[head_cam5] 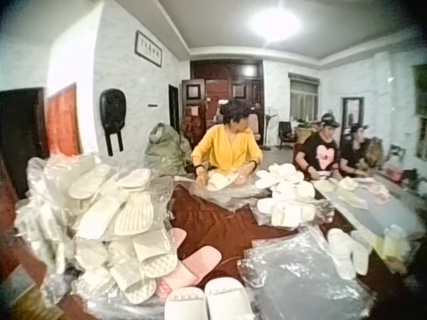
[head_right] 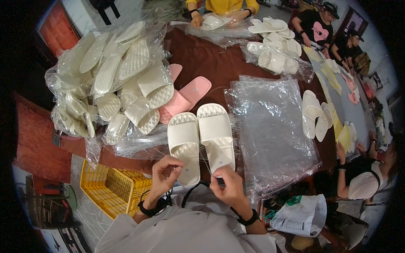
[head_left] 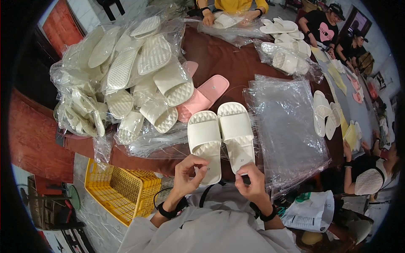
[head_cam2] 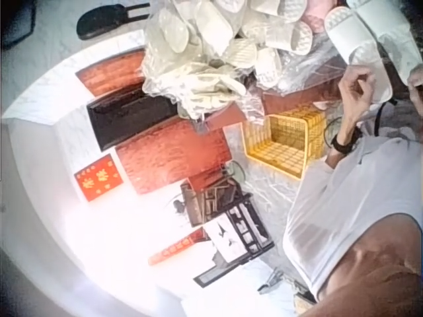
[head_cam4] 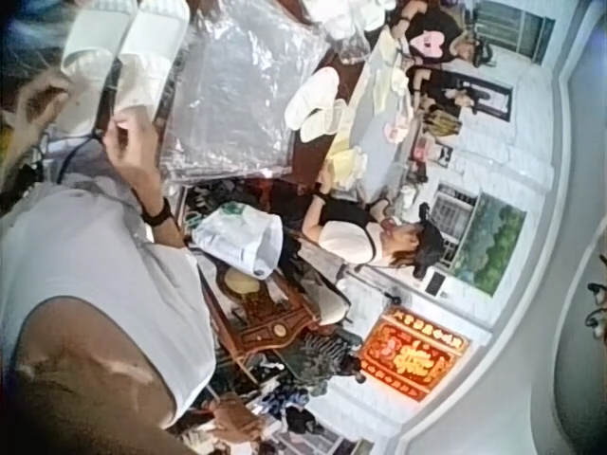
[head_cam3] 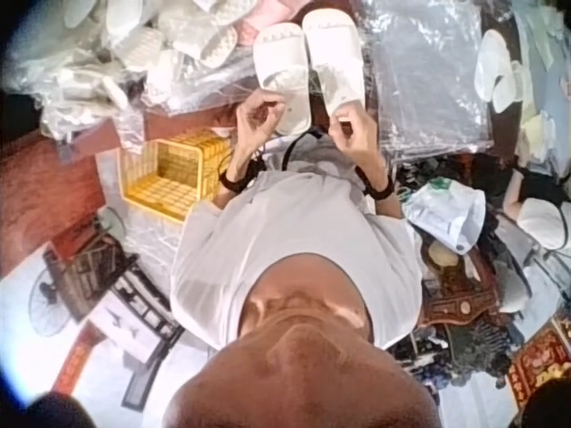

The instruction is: Inspecting white sandals, pairing them, and stringing them together for packaging.

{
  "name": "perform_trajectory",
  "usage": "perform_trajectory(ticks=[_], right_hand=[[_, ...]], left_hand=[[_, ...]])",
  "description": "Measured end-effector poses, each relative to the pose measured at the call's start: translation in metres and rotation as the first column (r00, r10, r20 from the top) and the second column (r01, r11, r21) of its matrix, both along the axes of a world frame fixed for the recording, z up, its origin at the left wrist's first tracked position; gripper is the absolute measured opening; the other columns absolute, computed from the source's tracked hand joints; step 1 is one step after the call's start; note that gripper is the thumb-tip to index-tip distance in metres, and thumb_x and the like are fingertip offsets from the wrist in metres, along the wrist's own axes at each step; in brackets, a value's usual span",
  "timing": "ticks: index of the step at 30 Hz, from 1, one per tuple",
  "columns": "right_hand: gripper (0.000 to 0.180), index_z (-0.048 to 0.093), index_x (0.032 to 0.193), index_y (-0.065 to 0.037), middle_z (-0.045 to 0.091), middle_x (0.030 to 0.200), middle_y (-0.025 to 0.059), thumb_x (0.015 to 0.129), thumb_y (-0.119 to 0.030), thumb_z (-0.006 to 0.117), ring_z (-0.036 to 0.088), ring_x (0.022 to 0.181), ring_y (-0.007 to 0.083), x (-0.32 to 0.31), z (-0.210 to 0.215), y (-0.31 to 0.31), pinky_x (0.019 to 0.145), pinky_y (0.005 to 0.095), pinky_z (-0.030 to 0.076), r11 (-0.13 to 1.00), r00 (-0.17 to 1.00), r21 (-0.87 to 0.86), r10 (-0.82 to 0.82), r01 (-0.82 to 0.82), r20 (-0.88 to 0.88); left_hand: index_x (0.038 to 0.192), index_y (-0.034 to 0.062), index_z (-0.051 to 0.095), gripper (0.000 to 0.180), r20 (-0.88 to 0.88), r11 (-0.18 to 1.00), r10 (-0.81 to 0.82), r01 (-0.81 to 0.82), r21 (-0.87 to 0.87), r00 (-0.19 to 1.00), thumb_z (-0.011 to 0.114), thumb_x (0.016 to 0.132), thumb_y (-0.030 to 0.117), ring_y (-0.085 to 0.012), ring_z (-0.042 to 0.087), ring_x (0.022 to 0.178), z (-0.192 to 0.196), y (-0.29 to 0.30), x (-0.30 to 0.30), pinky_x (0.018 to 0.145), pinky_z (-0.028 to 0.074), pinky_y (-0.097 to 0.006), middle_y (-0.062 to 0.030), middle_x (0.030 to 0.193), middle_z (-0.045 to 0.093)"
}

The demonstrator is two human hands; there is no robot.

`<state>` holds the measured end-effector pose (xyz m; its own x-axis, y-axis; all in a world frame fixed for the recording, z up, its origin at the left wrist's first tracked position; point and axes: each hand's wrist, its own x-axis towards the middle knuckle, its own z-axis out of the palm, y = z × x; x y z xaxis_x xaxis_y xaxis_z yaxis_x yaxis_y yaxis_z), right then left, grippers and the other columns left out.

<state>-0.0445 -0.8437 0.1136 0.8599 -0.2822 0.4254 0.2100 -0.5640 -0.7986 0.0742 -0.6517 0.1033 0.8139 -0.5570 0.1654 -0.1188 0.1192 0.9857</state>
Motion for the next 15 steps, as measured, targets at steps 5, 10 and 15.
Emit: perform_trajectory(ticks=[5,10,15], right_hand=[[0.021,0.055,0.080,-0.007,0.058,0.077,0.0075,0.065,0.002,0.068,0.060,0.068,0.0251,-0.006,0.011,0.015,0.059,0.0329,0.049,0.989,0.993,-0.113,0.104,-0.097,0.055],[0.021,0.057,0.081,-0.007,0.060,0.078,0.0062,0.065,0.001,0.068,0.061,0.067,0.0238,-0.023,0.031,0.017,0.058,0.0333,0.049,0.974,0.973,-0.069,0.219,-0.215,0.068],[0.019,0.057,0.081,-0.005,0.062,0.079,0.0082,0.066,0.001,0.068,0.062,0.067,0.0239,-0.029,0.052,0.012,0.060,0.0322,0.050,0.962,0.962,0.064,0.258,-0.264,0.088]], left_hand=[[0.105,0.0012,0.066,0.024,0.123,1.000,0.003,-0.003,-0.008,0.992,0.061,0.082,0.000,-0.0149,0.059,0.090,0.014,-0.009,-0.009,0.075,0.048,-0.026,-0.0137,0.107,0.062],[0.112,0.0071,0.067,0.040,0.287,0.992,-0.099,0.072,0.100,0.953,0.067,0.072,0.005,-0.0223,0.059,0.092,0.022,-0.007,-0.015,0.079,0.048,-0.031,-0.0140,0.114,0.061],[0.109,0.0120,0.069,0.038,0.578,0.951,-0.296,0.177,0.254,0.761,0.072,0.071,0.019,-0.0246,0.055,0.091,0.045,-0.016,-0.024,0.084,0.042,-0.036,-0.0066,0.107,0.064]])
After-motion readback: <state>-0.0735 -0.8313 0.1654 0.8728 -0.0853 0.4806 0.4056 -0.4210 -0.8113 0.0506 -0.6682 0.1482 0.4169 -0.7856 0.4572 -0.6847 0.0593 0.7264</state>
